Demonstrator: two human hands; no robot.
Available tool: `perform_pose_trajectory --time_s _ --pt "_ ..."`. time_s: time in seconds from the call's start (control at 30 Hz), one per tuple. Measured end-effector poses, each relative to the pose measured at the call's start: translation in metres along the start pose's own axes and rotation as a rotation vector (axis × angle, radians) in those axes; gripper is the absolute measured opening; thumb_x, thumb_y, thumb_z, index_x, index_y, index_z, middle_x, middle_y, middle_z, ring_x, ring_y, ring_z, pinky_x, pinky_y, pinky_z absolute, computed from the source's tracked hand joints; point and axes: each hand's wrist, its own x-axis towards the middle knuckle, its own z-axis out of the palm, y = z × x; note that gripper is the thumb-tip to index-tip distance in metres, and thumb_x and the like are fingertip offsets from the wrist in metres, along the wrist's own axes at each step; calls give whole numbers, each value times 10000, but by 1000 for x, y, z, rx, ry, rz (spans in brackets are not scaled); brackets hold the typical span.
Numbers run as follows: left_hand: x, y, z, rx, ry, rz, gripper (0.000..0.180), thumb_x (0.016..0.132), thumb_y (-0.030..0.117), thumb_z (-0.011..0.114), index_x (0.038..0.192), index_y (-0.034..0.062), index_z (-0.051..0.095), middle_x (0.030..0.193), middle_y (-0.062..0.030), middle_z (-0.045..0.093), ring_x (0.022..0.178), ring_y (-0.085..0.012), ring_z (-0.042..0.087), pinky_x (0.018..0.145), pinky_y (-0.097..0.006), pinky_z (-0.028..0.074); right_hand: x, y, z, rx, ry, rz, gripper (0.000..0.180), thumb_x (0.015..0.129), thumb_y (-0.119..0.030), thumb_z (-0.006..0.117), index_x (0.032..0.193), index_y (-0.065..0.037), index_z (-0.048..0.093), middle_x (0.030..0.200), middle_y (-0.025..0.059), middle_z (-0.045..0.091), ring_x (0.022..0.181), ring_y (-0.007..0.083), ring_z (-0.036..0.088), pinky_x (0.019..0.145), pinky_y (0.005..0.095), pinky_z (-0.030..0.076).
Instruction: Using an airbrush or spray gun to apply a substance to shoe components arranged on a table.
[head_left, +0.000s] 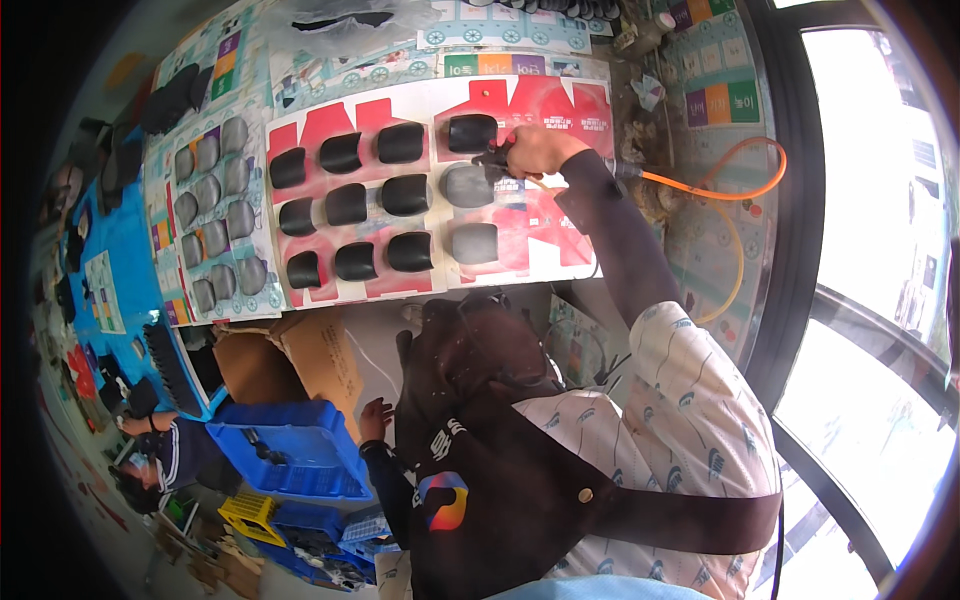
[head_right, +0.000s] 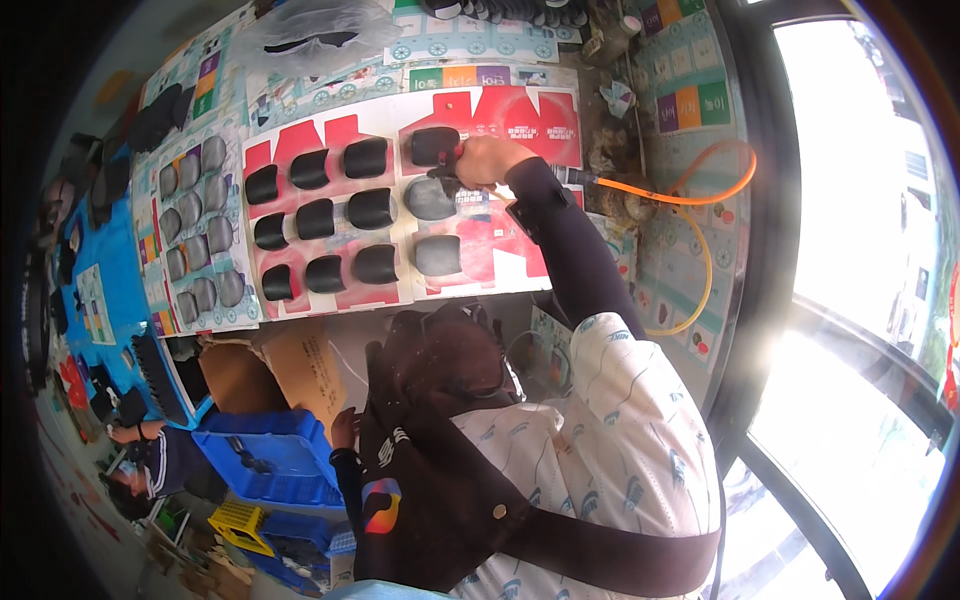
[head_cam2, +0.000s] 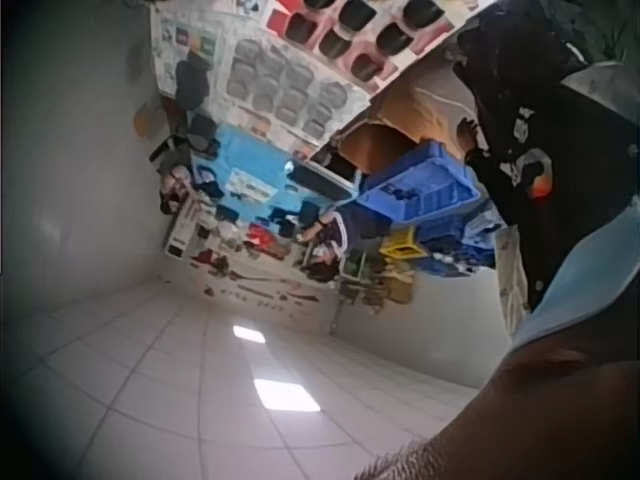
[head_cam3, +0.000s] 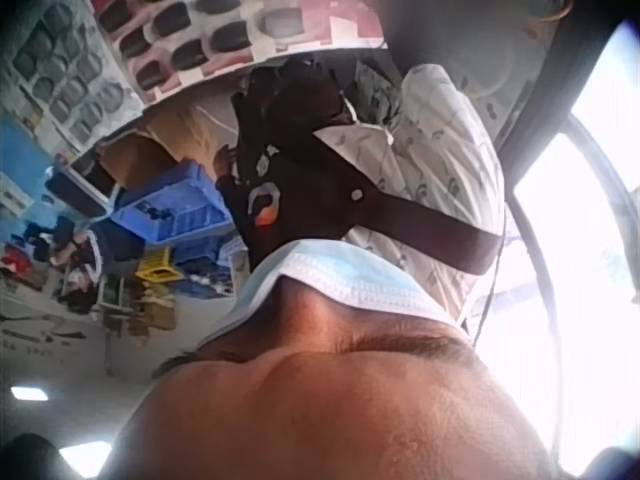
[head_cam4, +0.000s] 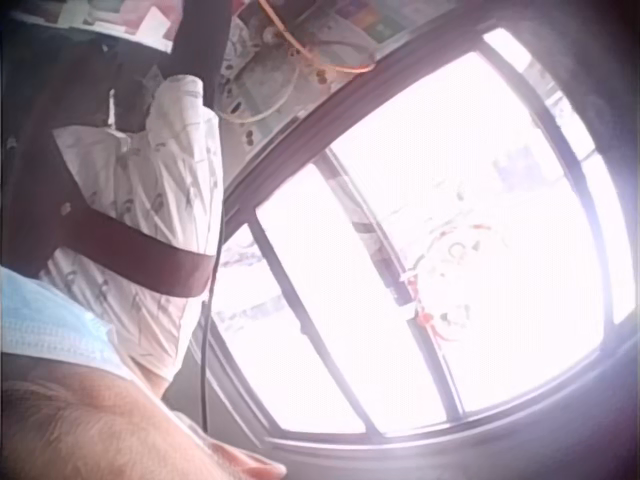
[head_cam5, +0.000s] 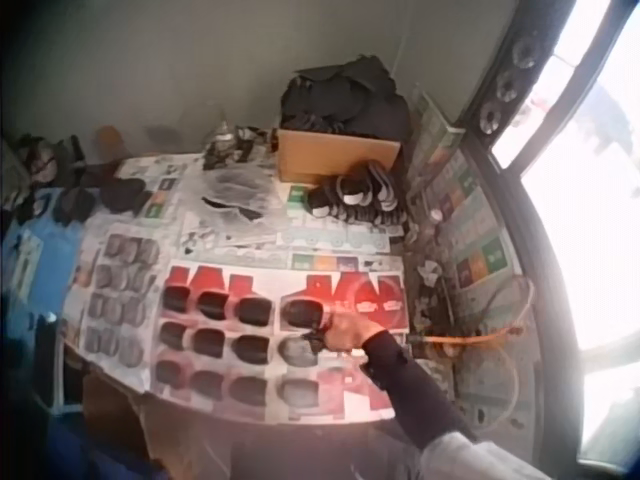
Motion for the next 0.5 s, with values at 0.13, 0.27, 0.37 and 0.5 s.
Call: perform_pose_trajectory --time_s 0.13,0.27,0.37,0.5 --pt "-1 -7 2 -37 35 10 318 1035 274 540 1234 45 634 985 -117 749 823 -196 732 642 -295 531 -15 -1 9 -53 75 -23 259 766 -202 599 828 14 728 790 218 682 748 316 672 705 415 515" --pt "3 -20 -1 14 20 102 305 1026 250 556 1232 40 636 989 -121 745 777 -187 712 622 -292 521 -32 0 20 -98 118 -44 308 796 -216 605 952 13 740 947 274 701 940 412 685 850 465 529" --pt "14 -35 -10 121 2 186 294 1020 236 569 1226 37 638 990 -126 743 747 -179 697 608 -286 520 -44 -2 30 -183 307 -256 251 790 -170 619 953 -14 729 905 264 696 888 418 681 809 484 527" --pt "29 -59 -31 374 -85 490 296 1022 247 571 1215 33 639 969 -122 741 718 -172 683 597 -282 522 -53 -14 49 -113 435 -327 202 802 -156 602 916 -43 725 880 271 676 873 449 651 802 513 517"
